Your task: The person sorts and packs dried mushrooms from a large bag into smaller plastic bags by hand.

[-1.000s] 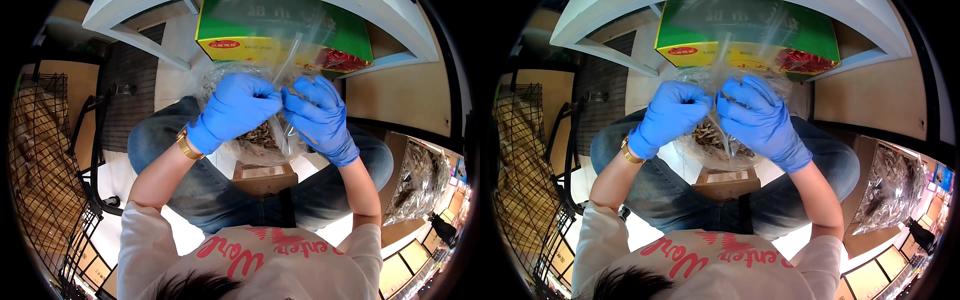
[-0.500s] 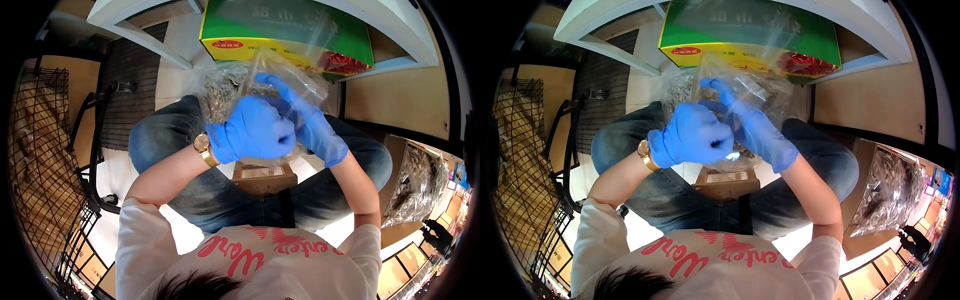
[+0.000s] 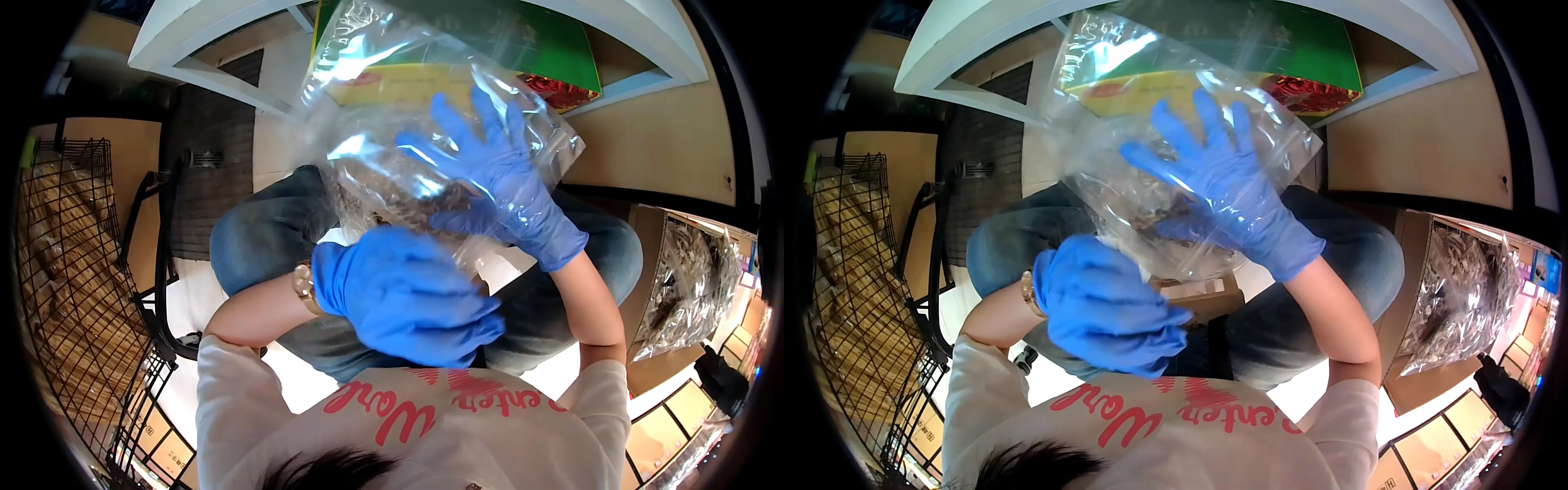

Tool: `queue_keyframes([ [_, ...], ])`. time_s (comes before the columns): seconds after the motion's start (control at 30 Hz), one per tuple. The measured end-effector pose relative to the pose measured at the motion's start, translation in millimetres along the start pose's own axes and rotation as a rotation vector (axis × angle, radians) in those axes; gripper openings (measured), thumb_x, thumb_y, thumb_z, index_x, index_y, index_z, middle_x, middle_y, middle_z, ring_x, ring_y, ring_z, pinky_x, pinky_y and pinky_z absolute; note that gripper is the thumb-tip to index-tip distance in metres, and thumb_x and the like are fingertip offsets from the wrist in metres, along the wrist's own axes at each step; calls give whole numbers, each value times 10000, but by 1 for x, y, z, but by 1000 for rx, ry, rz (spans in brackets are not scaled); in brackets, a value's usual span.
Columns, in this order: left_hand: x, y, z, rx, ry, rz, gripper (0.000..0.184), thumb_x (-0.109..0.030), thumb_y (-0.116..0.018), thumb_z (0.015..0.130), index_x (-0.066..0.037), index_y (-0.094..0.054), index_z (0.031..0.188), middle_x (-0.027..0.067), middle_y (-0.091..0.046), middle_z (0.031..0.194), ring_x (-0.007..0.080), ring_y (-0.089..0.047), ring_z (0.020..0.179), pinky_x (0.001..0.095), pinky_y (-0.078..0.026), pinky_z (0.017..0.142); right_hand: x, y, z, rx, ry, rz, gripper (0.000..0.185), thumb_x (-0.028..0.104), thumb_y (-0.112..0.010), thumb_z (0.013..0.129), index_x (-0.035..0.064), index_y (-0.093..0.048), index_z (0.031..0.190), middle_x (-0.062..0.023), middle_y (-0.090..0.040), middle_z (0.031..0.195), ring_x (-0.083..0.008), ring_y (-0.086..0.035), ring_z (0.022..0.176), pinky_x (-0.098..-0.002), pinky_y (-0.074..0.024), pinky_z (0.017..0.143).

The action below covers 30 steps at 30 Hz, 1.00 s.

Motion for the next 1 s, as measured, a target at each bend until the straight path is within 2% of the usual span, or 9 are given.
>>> queue_keyframes([
  [0.1,33,-11,11,122,130,93,554,-381,-731,675,-93,-604,1131,150,-532,1232,270,-555,1002,402,-458,824,12,-18,-18,123,-2,3,725,514,-608,716,212,-408,1344,-163,-335,1403,-447,-307,1253,-595,-190,1025],
  [0.17,66,-33,-2,374,452,231,778,-406,-750,607,-122,-484,1281,155,-410,1358,333,-381,1249,484,-294,1027,25,-39,-31,251,24,7,660,439,-569,789,161,-387,1360,-168,-332,1402,-424,-316,1254,-566,-213,1042],
  [0.27,78,-53,-18,455,521,219,852,-432,-742,580,-139,-439,1321,153,-320,1423,358,-311,1302,506,-201,1075,20,-61,-38,112,88,107,586,330,-579,823,97,-410,1334,-157,-403,1351,-363,-371,1235,-508,-243,1062],
  [0.4,78,-59,-22,478,445,239,808,-364,-740,604,-168,-440,1328,61,-368,1417,267,-385,1270,448,-284,1043,1,-64,-35,43,152,315,611,350,-660,737,129,-480,1276,-129,-482,1260,-334,-458,1149,-452,-337,1002],
  [0.5,80,-40,-19,310,467,335,536,-241,-674,687,-188,-562,1208,-4,-542,1255,215,-550,1091,348,-449,892,-17,-40,-37,56,56,654,593,314,-693,721,135,-508,1255,-101,-549,1196,-279,-532,1079,-331,-423,938],
  [0.57,78,-26,-18,172,361,430,341,-152,-611,731,-197,-652,1066,-28,-657,1051,186,-642,898,277,-527,724,-29,-21,-31,38,21,505,597,321,-692,724,136,-505,1259,-101,-536,1218,-288,-522,1097,-345,-417,948],
  [0.8,80,-22,-24,138,376,437,337,-138,-613,735,-201,-651,1065,2,-663,1023,179,-653,858,271,-535,671,-16,-21,-30,-24,105,172,585,476,-619,783,156,-512,1261,-81,-464,1327,-261,-394,1259,-374,-253,1087],
  [0.9,68,-35,-30,186,301,377,348,-150,-623,741,-205,-644,1084,4,-667,989,177,-655,807,277,-536,652,-8,-78,-54,203,-37,509,826,385,-741,694,143,-355,1383,-100,-312,1438,-270,-351,1285,-354,-266,1085],
  [1.0,61,-73,-39,481,393,240,351,-171,-632,753,-218,-637,1101,9,-664,969,193,-647,790,320,-531,694,-8,-134,-72,154,-466,1672,451,253,-574,873,83,-473,1278,-95,-484,1299,-213,-402,1254,-336,-306,1067],
])
Point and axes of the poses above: each hand's wrist, its own z-axis towards the middle knuckle, its own y-axis out of the back of the hand, x = y × z, the point moved 7 cm from there along z, towards the middle knuckle
